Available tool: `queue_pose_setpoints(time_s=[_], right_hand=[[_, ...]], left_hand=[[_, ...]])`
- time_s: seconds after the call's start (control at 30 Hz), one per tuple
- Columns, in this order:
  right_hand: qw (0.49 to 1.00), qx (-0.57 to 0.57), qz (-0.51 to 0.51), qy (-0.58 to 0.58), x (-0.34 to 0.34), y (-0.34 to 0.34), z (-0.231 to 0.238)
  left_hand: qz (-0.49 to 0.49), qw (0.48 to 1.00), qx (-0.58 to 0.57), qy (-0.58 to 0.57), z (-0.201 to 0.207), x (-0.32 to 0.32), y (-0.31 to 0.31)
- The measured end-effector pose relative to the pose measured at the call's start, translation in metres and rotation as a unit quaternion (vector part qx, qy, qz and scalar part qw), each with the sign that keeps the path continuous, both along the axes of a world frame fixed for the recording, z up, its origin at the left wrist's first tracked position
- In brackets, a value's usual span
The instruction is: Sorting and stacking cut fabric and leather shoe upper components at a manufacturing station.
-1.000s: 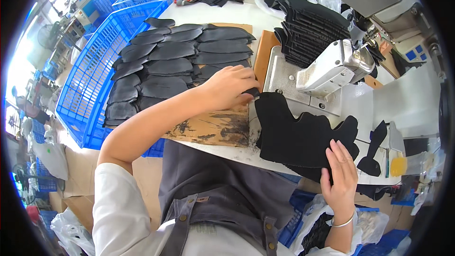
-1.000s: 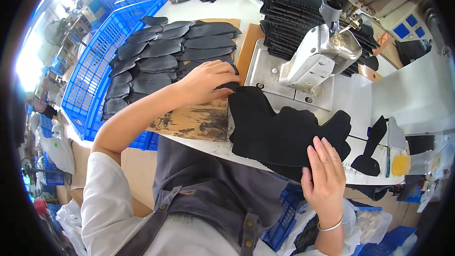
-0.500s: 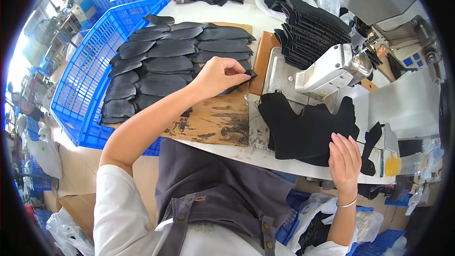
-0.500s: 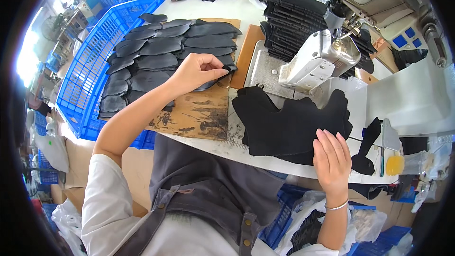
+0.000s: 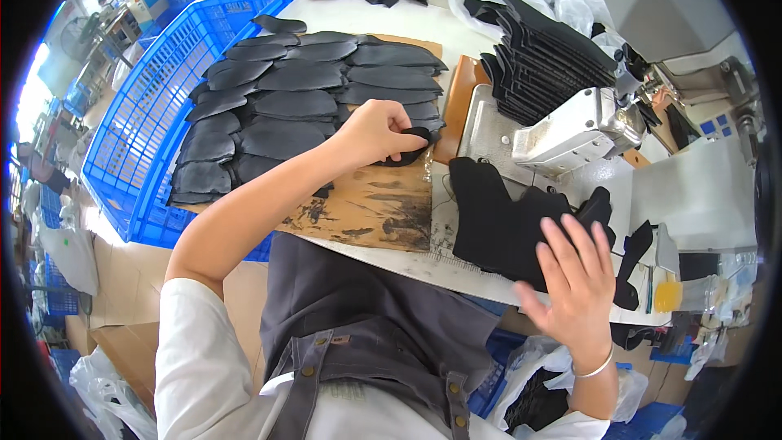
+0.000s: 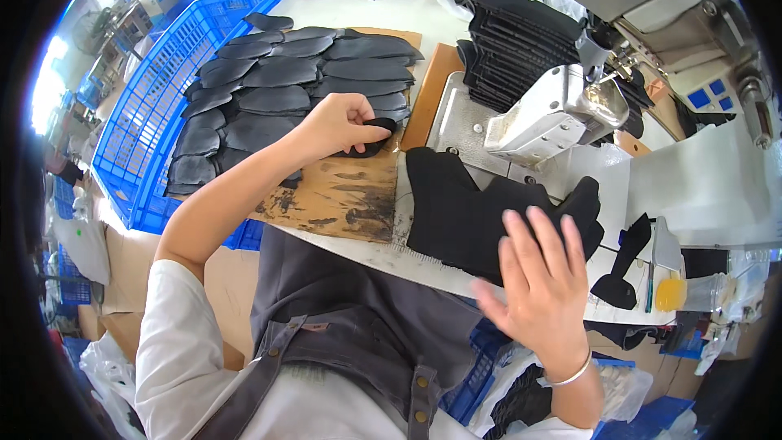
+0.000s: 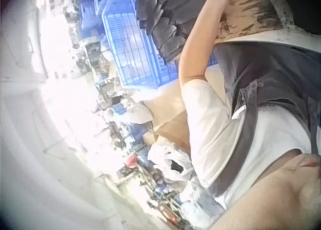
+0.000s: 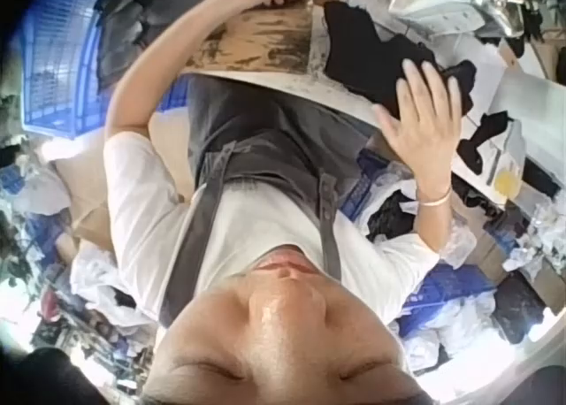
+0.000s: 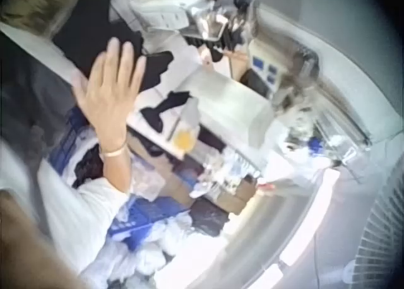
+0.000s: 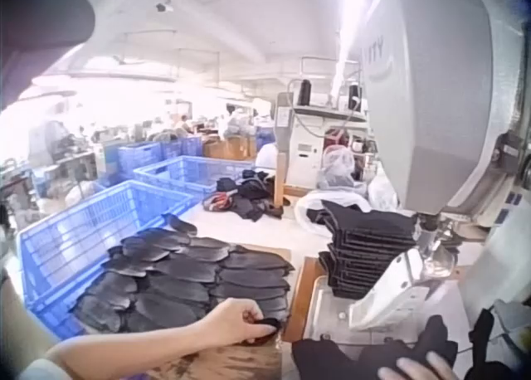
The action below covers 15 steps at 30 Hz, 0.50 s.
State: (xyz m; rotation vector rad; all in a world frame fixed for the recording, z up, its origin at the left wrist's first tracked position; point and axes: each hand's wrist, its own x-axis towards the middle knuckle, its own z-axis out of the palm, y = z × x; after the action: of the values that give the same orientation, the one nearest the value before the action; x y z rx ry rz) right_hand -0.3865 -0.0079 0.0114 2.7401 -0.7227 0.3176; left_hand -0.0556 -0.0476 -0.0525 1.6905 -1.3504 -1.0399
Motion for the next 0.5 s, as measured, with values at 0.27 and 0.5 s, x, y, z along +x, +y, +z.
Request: queue_pose_setpoints(time_s=[0.27,0.5], right_hand=[[0.969,0.109,0.180,-0.129,0.124,-0.092,-0.016],[0.947,0.300,0.106,0.040,0.141,-0.120,-0.036]], left_hand=[[-0.014,0.999,-0.025,-0.039,-0.002,-0.004,0.001],[0.102,0.993,-0.061,0.005,0.031,0.026,0.047]])
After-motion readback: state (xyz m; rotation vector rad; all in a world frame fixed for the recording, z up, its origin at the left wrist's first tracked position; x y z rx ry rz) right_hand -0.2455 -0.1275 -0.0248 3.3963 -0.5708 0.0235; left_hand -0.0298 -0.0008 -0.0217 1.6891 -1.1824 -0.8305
